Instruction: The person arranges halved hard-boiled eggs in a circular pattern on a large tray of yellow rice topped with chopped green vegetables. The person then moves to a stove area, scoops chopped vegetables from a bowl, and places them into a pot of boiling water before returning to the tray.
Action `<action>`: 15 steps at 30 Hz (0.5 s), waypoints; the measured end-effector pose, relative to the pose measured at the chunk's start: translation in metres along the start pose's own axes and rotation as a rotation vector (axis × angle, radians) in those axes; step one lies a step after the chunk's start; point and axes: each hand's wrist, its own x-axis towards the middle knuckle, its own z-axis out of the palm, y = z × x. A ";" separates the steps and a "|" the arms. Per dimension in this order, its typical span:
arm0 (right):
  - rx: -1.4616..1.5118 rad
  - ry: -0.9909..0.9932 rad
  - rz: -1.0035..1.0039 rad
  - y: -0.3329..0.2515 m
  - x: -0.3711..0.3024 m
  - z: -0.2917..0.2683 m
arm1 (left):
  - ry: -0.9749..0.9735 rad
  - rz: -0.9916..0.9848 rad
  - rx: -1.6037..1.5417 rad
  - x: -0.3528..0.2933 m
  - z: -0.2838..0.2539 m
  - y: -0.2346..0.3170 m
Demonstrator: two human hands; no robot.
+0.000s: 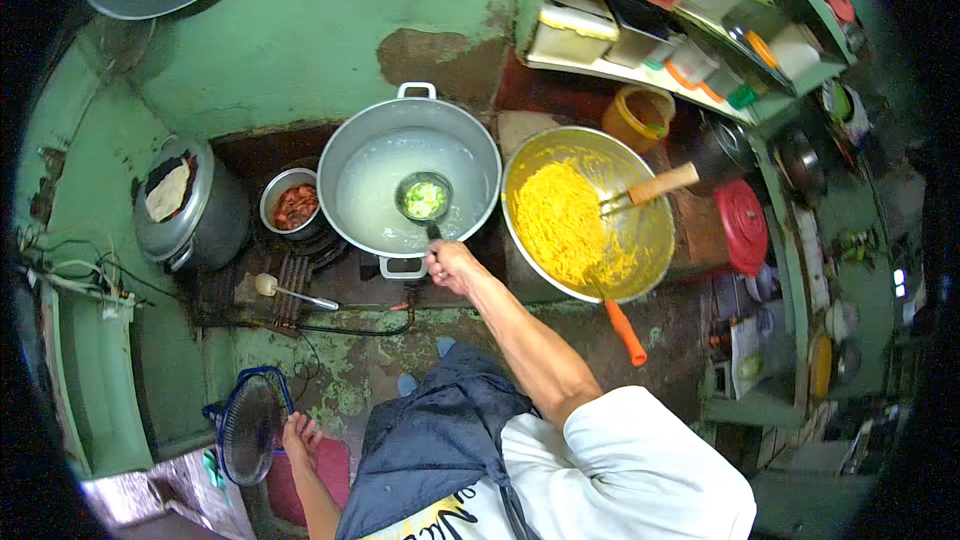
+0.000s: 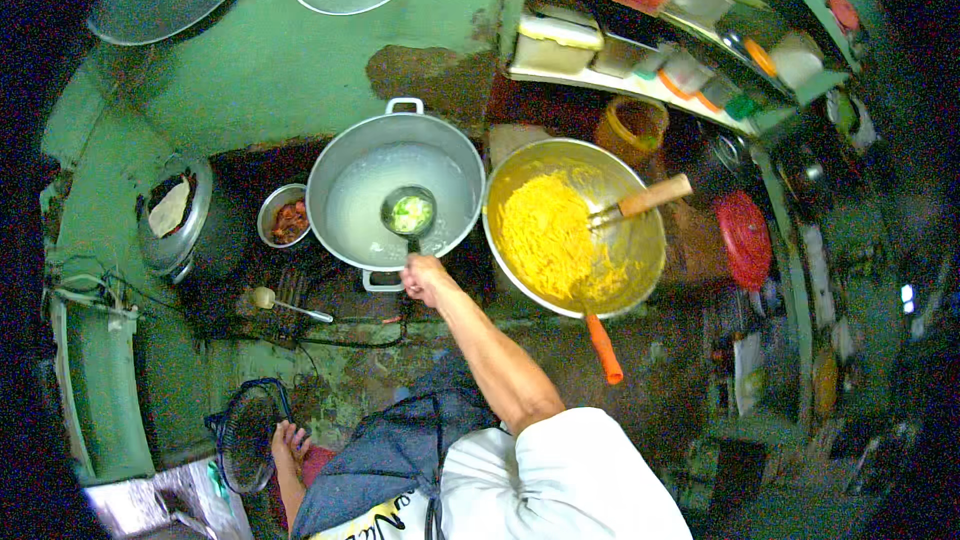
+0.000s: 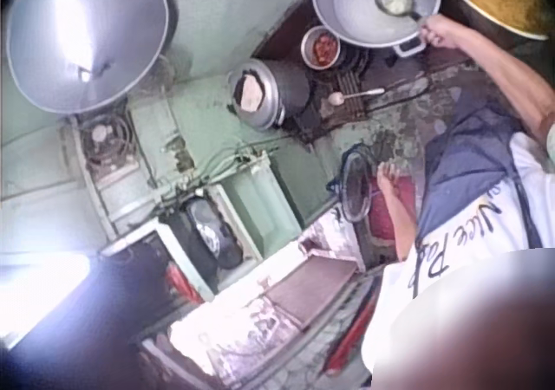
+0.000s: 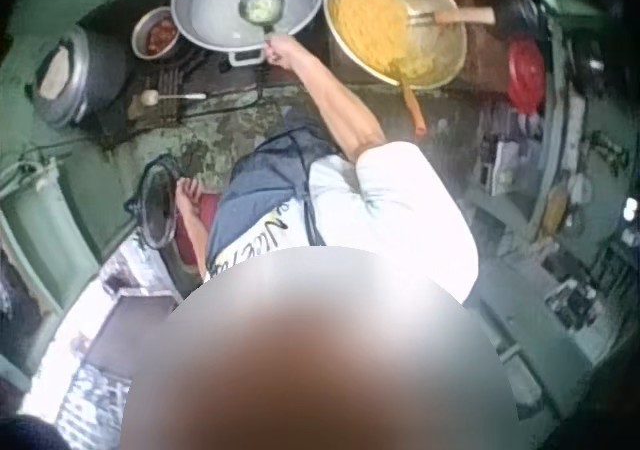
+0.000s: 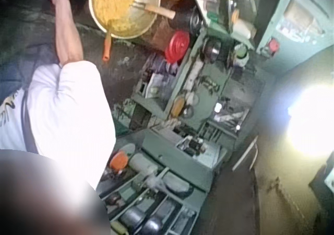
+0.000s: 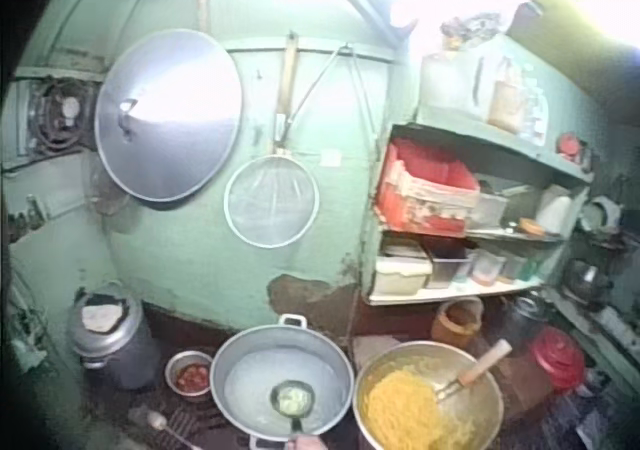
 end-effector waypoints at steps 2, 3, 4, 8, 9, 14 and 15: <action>0.025 -0.061 0.000 0.007 -0.010 -0.002 | -0.042 -0.084 0.031 0.005 -0.010 -0.004; 0.056 -0.018 0.020 0.010 -0.012 -0.006 | -0.171 -0.152 -0.011 0.020 -0.030 -0.024; 0.056 0.011 0.017 0.020 -0.014 -0.001 | -0.287 -0.222 -0.049 0.034 -0.052 -0.045; 0.052 0.067 -0.020 0.025 -0.030 0.024 | -0.218 -0.376 0.156 0.024 -0.075 -0.091; 0.045 0.072 -0.015 0.031 -0.027 0.012 | -0.210 -0.394 0.191 0.021 -0.081 -0.094; 0.017 0.092 0.058 0.035 -0.008 -0.013 | -0.226 -0.401 0.238 0.024 -0.084 -0.102; 0.056 0.097 0.076 0.034 -0.005 -0.016 | -0.233 -0.381 0.246 0.028 -0.077 -0.096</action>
